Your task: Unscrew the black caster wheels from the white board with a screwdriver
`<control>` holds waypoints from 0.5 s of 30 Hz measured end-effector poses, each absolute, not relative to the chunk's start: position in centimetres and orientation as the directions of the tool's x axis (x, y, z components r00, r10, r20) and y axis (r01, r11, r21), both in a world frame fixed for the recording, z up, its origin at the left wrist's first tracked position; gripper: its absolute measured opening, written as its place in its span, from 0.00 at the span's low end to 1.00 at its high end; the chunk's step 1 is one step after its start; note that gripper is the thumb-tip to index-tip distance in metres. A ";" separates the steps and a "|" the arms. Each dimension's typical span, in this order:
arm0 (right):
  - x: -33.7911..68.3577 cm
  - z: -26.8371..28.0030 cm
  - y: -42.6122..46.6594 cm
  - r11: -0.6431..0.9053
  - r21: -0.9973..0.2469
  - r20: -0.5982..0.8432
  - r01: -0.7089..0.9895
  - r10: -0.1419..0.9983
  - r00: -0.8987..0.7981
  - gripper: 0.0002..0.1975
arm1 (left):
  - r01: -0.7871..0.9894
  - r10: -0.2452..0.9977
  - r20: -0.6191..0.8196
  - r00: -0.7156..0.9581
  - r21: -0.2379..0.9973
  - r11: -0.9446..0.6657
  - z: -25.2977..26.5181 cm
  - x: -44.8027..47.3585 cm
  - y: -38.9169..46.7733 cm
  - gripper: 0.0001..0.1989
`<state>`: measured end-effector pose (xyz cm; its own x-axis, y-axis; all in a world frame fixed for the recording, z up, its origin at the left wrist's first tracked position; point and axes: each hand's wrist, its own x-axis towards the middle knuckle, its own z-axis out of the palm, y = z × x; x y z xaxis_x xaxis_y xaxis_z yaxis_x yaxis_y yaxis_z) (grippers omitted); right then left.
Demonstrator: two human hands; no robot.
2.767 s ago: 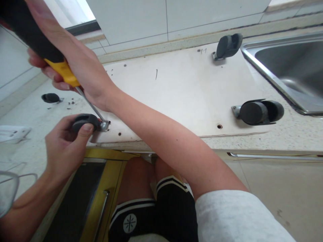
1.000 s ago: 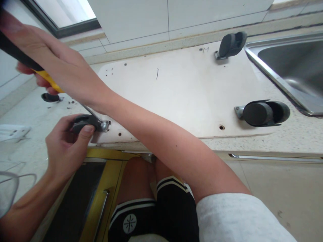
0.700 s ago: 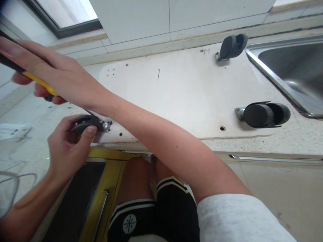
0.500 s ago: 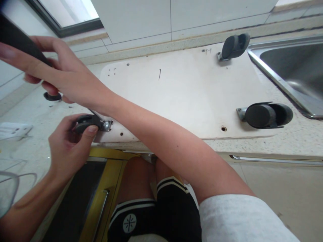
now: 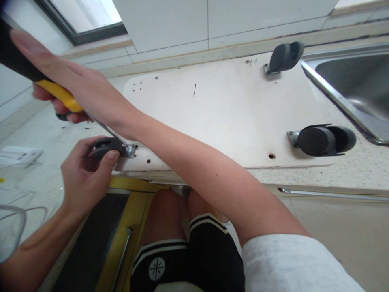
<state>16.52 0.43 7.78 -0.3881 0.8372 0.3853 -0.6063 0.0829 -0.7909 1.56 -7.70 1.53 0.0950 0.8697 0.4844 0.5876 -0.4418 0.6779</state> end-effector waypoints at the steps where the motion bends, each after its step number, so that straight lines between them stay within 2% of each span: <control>1: 16.5 7.8 0.3 0.090 -0.731 0.414 -0.677 0.846 -0.334 0.21 | 0.587 0.872 0.480 0.097 0.679 -0.440 1.5 1.5 -7.7 0.17; 3: 16.6 7.8 0.1 0.108 -0.600 0.492 -0.792 0.831 -0.259 0.20 | 0.587 0.871 0.481 0.097 0.679 -0.441 1.5 1.5 -7.7 0.17; 5: 16.7 7.9 0.1 0.059 -0.629 0.476 -0.775 0.818 -0.324 0.19 | 0.586 0.870 0.483 0.097 0.679 -0.442 1.5 1.5 -7.7 0.17; 7: 16.7 8.2 0.1 0.002 -0.696 0.416 -0.718 0.817 -0.401 0.23 | 0.583 0.870 0.483 0.096 0.681 -0.443 1.5 1.5 -7.7 0.17; 9: 16.6 8.4 0.1 -0.001 -0.683 0.394 -0.730 0.841 -0.371 0.25 | 0.587 0.872 0.481 0.093 0.681 -0.438 1.5 1.5 -7.7 0.17; 12: 16.5 8.6 -0.2 0.053 -0.568 0.436 -0.822 0.866 -0.246 0.21 | 0.597 0.875 0.475 0.090 0.678 -0.429 1.6 1.5 -7.8 0.16; 13: 16.5 8.8 -0.3 0.048 -0.561 0.423 -0.826 0.875 -0.236 0.21 | 0.597 0.876 0.473 0.092 0.678 -0.429 1.6 1.5 -7.8 0.16; 15: 17.0 9.2 -0.4 0.009 -0.643 0.378 -0.766 0.873 -0.308 0.25 | 0.600 0.874 0.477 0.094 0.673 -0.432 1.8 1.5 -7.8 0.15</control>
